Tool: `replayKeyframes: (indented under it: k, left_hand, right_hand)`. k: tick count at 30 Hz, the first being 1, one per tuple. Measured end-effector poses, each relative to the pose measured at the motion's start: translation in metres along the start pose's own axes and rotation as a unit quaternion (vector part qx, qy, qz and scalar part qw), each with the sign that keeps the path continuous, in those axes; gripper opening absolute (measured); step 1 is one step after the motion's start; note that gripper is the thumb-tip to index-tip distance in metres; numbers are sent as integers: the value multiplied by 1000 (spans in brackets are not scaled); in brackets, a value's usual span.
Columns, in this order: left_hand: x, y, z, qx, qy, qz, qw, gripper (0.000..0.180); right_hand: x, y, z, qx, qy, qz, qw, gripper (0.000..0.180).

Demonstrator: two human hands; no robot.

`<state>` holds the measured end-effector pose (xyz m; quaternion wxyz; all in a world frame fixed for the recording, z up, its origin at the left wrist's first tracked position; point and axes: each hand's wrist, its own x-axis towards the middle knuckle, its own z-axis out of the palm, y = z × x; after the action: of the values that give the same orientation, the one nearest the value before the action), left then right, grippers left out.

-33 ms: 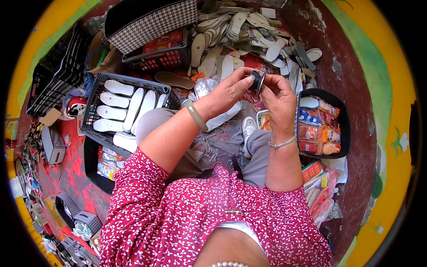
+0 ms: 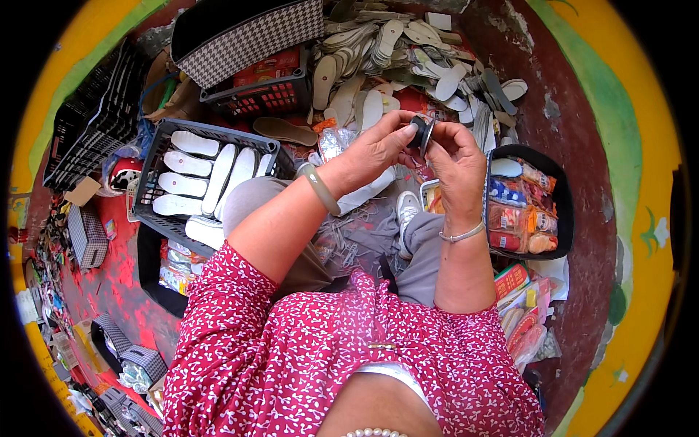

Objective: The person wipes white shoe insoles with a cloth, picking them up from a large pile on the ground and placing the cleaned items into a plastic crate.

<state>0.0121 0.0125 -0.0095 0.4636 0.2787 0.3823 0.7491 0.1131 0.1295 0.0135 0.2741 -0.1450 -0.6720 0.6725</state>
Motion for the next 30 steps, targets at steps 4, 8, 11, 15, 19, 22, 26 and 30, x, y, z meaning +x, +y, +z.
replayKeyframes:
  k: [4,8,11,15,19,22,26,30]
  left_hand:
    - [0,2,0,-41,-2,-23,999,34]
    - [1,2,-3,-81,-14,-22,996,34]
    - [0,4,-1,-31,-16,-9,999,35]
    - [-1,1,1,68,2,8,998,36]
    - [0,5,3,96,-8,6,995,37]
    - [0,2,2,105,-12,12,994,38]
    - [0,7,-3,150,-19,-42,988,40]
    - [1,11,-5,156,21,-53,986,42]
  right_hand:
    - [1,3,1,6,0,-14,1000,17]
    - [-1,-7,9,79,19,-4,997,17]
    - [0,-5,7,40,24,-10,999,15]
    - [0,-7,3,-25,10,2,1000,12]
    - [0,-1,1,-101,12,-36,994,12]
    - [0,-1,1,-105,15,-43,993,13]
    - [1,-2,-2,-116,-13,-42,992,13]
    - [-2,-6,-1,-72,-35,-2,997,15]
